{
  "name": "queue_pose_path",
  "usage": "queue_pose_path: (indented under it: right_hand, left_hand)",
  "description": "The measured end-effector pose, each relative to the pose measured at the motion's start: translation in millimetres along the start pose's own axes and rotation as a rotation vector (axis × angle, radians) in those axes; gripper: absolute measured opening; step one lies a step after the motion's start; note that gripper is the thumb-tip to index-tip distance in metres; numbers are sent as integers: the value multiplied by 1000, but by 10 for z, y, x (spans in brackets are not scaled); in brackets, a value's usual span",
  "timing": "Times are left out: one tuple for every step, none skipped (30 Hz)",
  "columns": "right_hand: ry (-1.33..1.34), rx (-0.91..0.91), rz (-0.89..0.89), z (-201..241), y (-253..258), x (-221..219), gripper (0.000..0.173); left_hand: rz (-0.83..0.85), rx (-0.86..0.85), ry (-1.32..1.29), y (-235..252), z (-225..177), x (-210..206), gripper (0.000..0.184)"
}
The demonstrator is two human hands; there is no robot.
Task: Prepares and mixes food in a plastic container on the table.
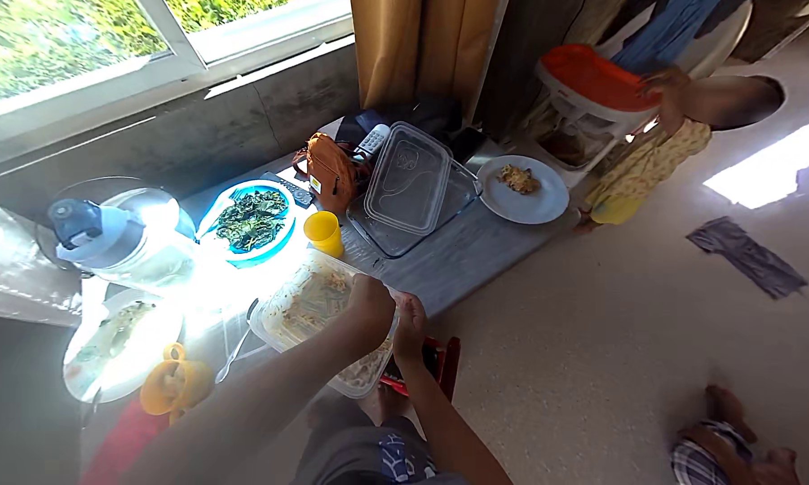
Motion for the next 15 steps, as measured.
queue_pose_path:
  right_hand:
    - [-3, 1, -1, 3, 0, 1, 35]
    - [-6, 2, 1, 5, 2, 1, 34]
    - [-12, 4, -1, 9, 5, 3, 34]
    - [-21, 8, -4, 16, 6, 7, 34]
    - [-31, 14, -8, 18, 6, 10, 35]
    - [-39, 19, -12, 22, 7, 11, 35]
    - [-45, 23, -13, 27, 8, 10, 35]
    - [-48, 22, -11, 30, 5, 11, 34]
    - [-48, 18, -11, 31, 3, 13, 34]
    - [-47, 13, -13, 29, 3, 16, 33]
    - [-47, 6, -12, 25, 3, 18, 33]
    - [-47, 1, -11, 24, 1, 19, 32]
    - [-45, -1, -10, 26, 0, 19, 31]
    - [-48, 3, -12, 29, 2, 22, 31]
    - [-51, 9, -14, 30, 4, 27, 31]
  left_hand:
    - [-4, 0, 11, 2, -12, -9, 22]
    - [-14, -2, 23, 6, -27, -13, 22]
    - [-25, -4, 30, 10, -44, -14, 22]
    - [-31, -7, 38, 8, -63, -13, 21]
    - [-29, -13, 45, 2, -85, -8, 21]
    - [-20, -21, 58, -4, -106, -1, 20]
    - [-5, -29, 74, -9, -128, 8, 19]
    - [5, -35, 91, -7, -151, 9, 20]
    - [6, -44, 109, -4, -175, 8, 20]
    - [1, -51, 121, -2, -197, 4, 20]
    - [-10, -56, 122, -1, -216, -2, 20]
    - [-17, -60, 113, -5, -235, -9, 20]
    - [-24, -63, 114, -12, -249, -14, 20]
    - [-28, -65, 124, -20, -259, -15, 20]
    - [-30, -67, 134, -30, -267, -16, 19]
Point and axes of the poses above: each hand's wrist, its own y-axis towards the middle knuckle, its own x-axis out of the back of the hand, z = x × y, the point moved 9 cm from there along y, towards the middle knuckle, and after that the axes turned 10 degrees about -z, right-handed, at the moved point
